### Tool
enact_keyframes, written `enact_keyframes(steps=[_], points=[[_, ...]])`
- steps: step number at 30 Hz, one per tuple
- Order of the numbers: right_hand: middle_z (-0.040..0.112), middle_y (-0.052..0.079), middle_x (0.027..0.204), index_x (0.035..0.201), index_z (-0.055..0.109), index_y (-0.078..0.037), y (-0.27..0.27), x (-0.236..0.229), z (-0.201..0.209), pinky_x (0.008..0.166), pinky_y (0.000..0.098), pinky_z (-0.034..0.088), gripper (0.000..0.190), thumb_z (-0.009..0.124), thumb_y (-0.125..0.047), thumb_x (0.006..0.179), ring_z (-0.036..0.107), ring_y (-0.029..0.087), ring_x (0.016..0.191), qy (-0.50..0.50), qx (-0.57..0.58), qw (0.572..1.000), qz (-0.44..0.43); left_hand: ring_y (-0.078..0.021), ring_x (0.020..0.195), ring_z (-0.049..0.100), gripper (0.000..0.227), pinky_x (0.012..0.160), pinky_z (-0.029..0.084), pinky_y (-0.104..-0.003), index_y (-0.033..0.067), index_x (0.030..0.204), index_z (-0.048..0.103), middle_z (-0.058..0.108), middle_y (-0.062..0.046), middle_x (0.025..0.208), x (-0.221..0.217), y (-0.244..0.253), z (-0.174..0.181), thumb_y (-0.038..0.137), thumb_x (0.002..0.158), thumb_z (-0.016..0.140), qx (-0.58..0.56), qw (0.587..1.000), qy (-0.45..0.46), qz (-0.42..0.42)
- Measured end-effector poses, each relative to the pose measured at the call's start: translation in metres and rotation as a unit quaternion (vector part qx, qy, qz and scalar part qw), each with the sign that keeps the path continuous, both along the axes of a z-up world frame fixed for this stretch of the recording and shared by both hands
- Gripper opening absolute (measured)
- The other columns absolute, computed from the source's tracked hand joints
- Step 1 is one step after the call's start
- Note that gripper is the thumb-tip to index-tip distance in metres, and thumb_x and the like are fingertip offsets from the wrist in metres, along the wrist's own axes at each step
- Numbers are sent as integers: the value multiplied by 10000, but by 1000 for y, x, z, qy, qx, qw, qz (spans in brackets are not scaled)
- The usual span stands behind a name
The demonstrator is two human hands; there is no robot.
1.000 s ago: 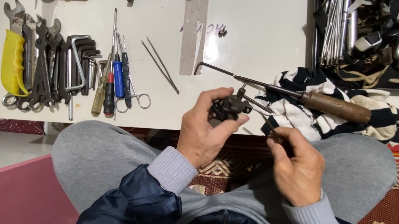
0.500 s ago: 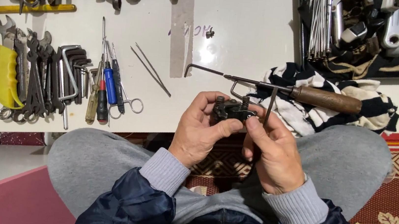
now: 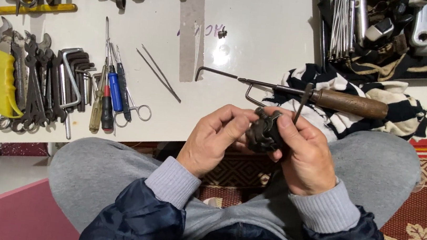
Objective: The person sits cross-legged on the floor and uses a hex key to unscrew and remove a small screw from a black mechanical part. They then use a screwdriver to further manipulate the part, removing a small internal component.
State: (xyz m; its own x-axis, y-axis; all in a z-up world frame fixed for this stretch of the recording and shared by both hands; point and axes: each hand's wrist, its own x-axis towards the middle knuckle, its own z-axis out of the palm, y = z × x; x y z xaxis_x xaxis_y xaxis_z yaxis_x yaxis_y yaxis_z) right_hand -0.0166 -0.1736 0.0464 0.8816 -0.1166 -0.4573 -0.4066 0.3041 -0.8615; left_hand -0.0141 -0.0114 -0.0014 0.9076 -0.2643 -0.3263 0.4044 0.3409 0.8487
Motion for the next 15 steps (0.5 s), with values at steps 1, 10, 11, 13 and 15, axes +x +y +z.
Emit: enact_keyframes(steps=[1,10,11,13,15], points=[[568,65,679,1167,719,17,-2,1,2,417,208,419,317,641,-232,987,499,100,487,1,0,1000,0,-153,804,721,385,742,666,-354,12,1143,708,684,-76,858,1,0,-3,357,979,669,0,1000,1,0],[508,70,550,1014,731,24,-4,27,16,330,224,321,229,680,-183,931,422,115,359,88,-35,987,128,-241,1246,540,772,1042,523,-401,17,1450,420,568,-207,1377,2,3,19,386,871,772,-75,996,47,-30],[499,83,532,997,712,24,-4,30,16,315,238,308,215,694,-176,920,414,125,335,92,-40,986,130,-241,1197,577,811,1020,547,-408,42,1491,408,590,-200,1341,2,4,17,391,860,779,-83,994,48,-48],[490,97,513,980,692,24,-4,34,12,300,252,295,207,707,-169,909,407,136,311,96,-45,986,132,-241,1147,614,852,997,572,-415,67,1532,396,612,-192,1306,2,3,16,396,849,786,-91,993,48,-66],[524,146,504,949,660,16,-6,36,3,288,264,312,187,721,-156,908,463,183,295,113,-71,983,125,-263,1057,689,779,924,618,-386,24,1482,474,646,-232,1250,3,2,18,363,849,778,-96,991,70,-55]])
